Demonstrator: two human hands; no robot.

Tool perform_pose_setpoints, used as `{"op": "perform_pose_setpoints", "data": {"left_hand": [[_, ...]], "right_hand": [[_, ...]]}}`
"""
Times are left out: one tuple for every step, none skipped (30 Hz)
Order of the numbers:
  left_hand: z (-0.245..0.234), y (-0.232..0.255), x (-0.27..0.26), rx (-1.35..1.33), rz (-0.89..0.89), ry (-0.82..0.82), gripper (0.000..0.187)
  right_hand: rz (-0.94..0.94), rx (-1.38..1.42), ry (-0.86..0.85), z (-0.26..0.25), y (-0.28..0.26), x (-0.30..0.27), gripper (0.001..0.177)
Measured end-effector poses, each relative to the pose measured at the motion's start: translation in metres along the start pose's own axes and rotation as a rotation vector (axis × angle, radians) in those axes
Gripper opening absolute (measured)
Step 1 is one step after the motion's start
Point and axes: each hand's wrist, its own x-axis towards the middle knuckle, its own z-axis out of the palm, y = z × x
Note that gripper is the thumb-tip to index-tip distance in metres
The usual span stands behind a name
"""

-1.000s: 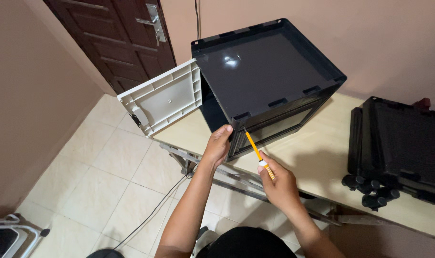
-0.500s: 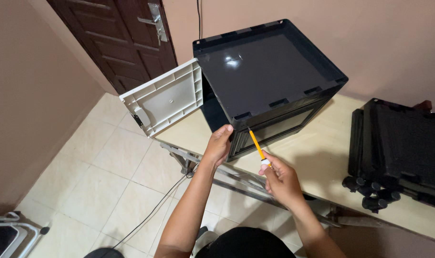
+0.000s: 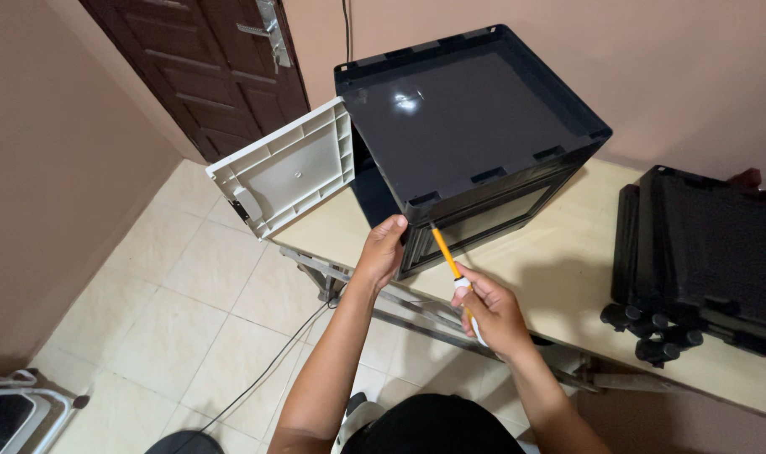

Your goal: The person uses a yellow-handled screwdriver to pry and remove the front door and side panels from a black plastic storage unit on a table. The removed parts are placed aside, leaving the main unit partially disassembled.

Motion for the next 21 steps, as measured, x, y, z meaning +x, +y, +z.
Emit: {"op": "perform_pose_setpoints", "data": {"left_hand": [[0.001, 0.000, 0.000, -0.006, 0.003, -0.004, 0.026], [0.002, 0.002, 0.000, 0.009, 0.003, 0.006, 0.026], [0.002, 0.003, -0.001, 0.023, 0.003, 0.016, 0.027], [0.003, 0.003, -0.001, 0.038, 0.004, 0.027, 0.027], [0.003, 0.003, -0.002, 0.010, 0.004, 0.011, 0.027], [0.004, 0.004, -0.002, -0.019, 0.005, -0.006, 0.028], [0.004, 0.004, -0.001, -0.048, 0.007, -0.024, 0.028], [0.005, 0.004, -0.001, -0.048, 0.002, -0.024, 0.028], [0.004, 0.005, -0.002, -0.048, -0.002, -0.024, 0.028], [0.004, 0.005, -0.001, -0.049, -0.008, -0.025, 0.028], [0.004, 0.005, 0.000, -0.050, -0.002, -0.029, 0.027], [0.005, 0.005, -0.001, -0.051, 0.002, -0.034, 0.027], [0.005, 0.005, -0.001, -0.053, 0.006, -0.038, 0.027], [0.005, 0.005, -0.001, -0.058, 0.004, -0.034, 0.027], [0.005, 0.005, -0.001, -0.063, 0.001, -0.031, 0.027], [0.006, 0.006, -0.001, -0.068, -0.001, -0.028, 0.027], [0.006, 0.006, -0.001, -0.065, -0.002, -0.031, 0.027], [0.007, 0.006, -0.001, -0.062, -0.002, -0.034, 0.027], [0.007, 0.007, -0.001, -0.059, -0.003, -0.037, 0.027], [0.007, 0.007, -0.001, -0.056, 0.001, -0.042, 0.026], [0.007, 0.007, -0.001, -0.053, 0.005, -0.046, 0.026]], "right_hand": [[-0.019, -0.042, -0.001, 0.001, 0.001, -0.001, 0.051], [-0.038, -0.084, 0.000, 0.004, 0.002, -0.002, 0.051], [-0.057, -0.126, 0.001, 0.007, 0.002, -0.003, 0.050], [-0.050, -0.134, 0.009, 0.009, 0.002, -0.003, 0.050], [-0.042, -0.142, 0.018, 0.012, 0.002, -0.003, 0.050], [-0.037, -0.151, 0.027, 0.013, 0.001, -0.002, 0.050], [-0.057, -0.184, 0.038, 0.015, -0.001, -0.003, 0.049], [-0.078, -0.217, 0.047, 0.016, -0.002, -0.004, 0.049], [-0.099, -0.250, 0.056, 0.016, -0.003, -0.005, 0.048], [-0.104, -0.255, 0.058, 0.016, -0.004, -0.006, 0.047], [-0.109, -0.260, 0.060, 0.017, -0.005, -0.006, 0.047], [-0.113, -0.265, 0.063, 0.017, -0.006, -0.007, 0.046], [-0.102, -0.256, 0.060, 0.017, -0.006, -0.007, 0.047], [-0.091, -0.245, 0.056, 0.017, -0.006, -0.006, 0.048], [-0.080, -0.234, 0.052, 0.018, -0.006, -0.006, 0.049], [-0.039, -0.138, 0.030, 0.018, -0.006, -0.004, 0.049], [0.002, -0.041, 0.009, 0.018, -0.006, -0.003, 0.050], [0.042, 0.056, -0.013, 0.018, -0.005, -0.003, 0.050], [0.080, 0.114, -0.025, 0.017, -0.006, -0.003, 0.050], [0.118, 0.173, -0.036, 0.016, -0.006, -0.004, 0.050], [0.156, 0.232, -0.047, 0.015, -0.007, -0.004, 0.051]]}}
